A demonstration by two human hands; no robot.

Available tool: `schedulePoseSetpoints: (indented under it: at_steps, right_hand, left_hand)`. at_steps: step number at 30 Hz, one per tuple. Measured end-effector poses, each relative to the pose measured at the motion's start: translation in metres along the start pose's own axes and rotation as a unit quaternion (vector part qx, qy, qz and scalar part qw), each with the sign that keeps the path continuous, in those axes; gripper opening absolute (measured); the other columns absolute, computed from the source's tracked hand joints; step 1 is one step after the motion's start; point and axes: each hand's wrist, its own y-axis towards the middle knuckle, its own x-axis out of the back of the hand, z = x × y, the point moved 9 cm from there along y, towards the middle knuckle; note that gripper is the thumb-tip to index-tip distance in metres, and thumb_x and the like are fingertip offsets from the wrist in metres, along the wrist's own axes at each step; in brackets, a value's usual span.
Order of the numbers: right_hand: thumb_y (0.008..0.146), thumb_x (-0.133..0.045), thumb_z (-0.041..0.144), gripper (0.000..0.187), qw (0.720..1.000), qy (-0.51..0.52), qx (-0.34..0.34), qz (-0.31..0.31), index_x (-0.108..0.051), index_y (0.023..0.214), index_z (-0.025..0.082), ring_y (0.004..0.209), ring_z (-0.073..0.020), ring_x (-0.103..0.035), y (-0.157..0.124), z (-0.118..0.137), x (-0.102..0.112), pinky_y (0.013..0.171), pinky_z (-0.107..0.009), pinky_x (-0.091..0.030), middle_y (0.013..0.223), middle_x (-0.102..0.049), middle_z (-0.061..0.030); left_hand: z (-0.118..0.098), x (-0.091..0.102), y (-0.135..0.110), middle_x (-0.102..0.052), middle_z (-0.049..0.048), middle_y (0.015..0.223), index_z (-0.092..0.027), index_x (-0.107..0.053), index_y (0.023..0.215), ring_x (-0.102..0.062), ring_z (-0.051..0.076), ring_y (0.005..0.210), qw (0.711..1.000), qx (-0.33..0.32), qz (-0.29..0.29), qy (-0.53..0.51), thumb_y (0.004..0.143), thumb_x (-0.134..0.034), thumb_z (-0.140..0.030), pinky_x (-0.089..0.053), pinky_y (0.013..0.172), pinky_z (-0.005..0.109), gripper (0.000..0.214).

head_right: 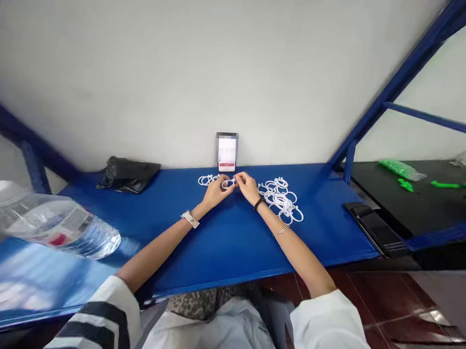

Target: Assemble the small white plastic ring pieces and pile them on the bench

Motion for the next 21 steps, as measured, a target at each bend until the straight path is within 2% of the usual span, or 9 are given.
schedulePoseSetpoints:
  at_steps: [2,5,8,11,14,17,21]
  right_hand:
    - [0.093,-0.040,0.026,0.022,0.995,-0.086,0.010,-0.047,-0.061,0.095,0.019,0.077,-0.0193,-0.065,0.001,0.003,0.020,0.071,-0.029,-0.045,0.086,-0.071,-0.0051]
    - [0.089,-0.043,0.018,0.021,0.969,-0.232,0.010,-0.083,-0.063,0.095,0.018,0.091,-0.0237,-0.063,0.002,0.004,0.043,0.077,-0.032,-0.043,0.098,-0.070,-0.0102]
    - [0.087,-0.044,0.016,0.021,0.937,-0.341,-0.027,-0.073,-0.064,0.095,0.014,0.098,-0.0280,-0.061,0.004,-0.004,0.058,0.080,-0.034,-0.041,0.098,-0.070,-0.0156]
    - [0.089,-0.045,0.021,0.023,0.917,-0.384,-0.103,-0.040,-0.065,0.096,0.012,0.094,-0.0294,-0.063,0.005,-0.021,0.068,0.076,-0.035,-0.041,0.093,-0.071,-0.0177]
    - [0.092,-0.045,0.033,0.031,0.905,-0.400,-0.146,0.013,-0.068,0.092,0.011,0.095,-0.0311,-0.064,0.004,-0.034,0.067,0.077,-0.036,-0.041,0.090,-0.071,-0.0192]
    - [0.092,-0.049,0.045,0.041,0.891,-0.422,-0.150,0.071,-0.069,0.092,0.009,0.102,-0.0341,-0.062,0.002,-0.040,0.055,0.082,-0.040,-0.041,0.094,-0.070,-0.0227]
    - [0.094,-0.050,0.035,0.031,0.889,-0.433,-0.115,0.094,-0.066,0.097,0.009,0.102,-0.0332,-0.062,0.000,-0.035,0.038,0.084,-0.040,-0.038,0.096,-0.070,-0.0233]
  left_hand:
    - [-0.007,0.008,0.001,-0.065,0.0063,0.087,-0.017,-0.054,0.107,-0.062,0.020,0.080,0.997,-0.043,-0.040,0.059,0.088,-0.058,-0.037,-0.046,0.067,0.029,0.028]
    - [-0.006,0.018,0.003,-0.062,0.0127,0.104,-0.016,-0.056,0.106,-0.058,0.026,0.098,0.985,-0.059,-0.083,0.140,0.087,-0.060,-0.035,-0.046,0.078,0.034,0.027]
    - [0.014,0.029,0.005,-0.059,0.0152,0.108,-0.017,-0.057,0.104,-0.054,0.031,0.104,0.974,0.002,-0.115,0.194,0.087,-0.059,-0.037,-0.045,0.084,0.040,0.027]
    - [0.035,0.032,0.004,-0.057,0.0174,0.113,-0.016,-0.057,0.103,-0.052,0.033,0.108,0.971,0.066,-0.116,0.196,0.086,-0.059,-0.038,-0.044,0.085,0.043,0.027]
    - [0.043,0.027,0.002,-0.056,0.0197,0.119,-0.015,-0.056,0.107,-0.049,0.035,0.113,0.971,0.085,-0.109,0.196,0.087,-0.057,-0.038,-0.042,0.090,0.048,0.030]
    - [0.040,0.023,0.002,-0.053,0.0216,0.126,-0.014,-0.054,0.115,-0.046,0.037,0.121,0.972,0.063,-0.113,0.198,0.087,-0.055,-0.037,-0.037,0.097,0.053,0.036]
    - [0.023,0.018,0.004,-0.051,0.0206,0.131,-0.016,-0.056,0.114,-0.041,0.036,0.128,0.976,-0.015,-0.093,0.199,0.089,-0.052,-0.030,-0.035,0.100,0.052,0.029]
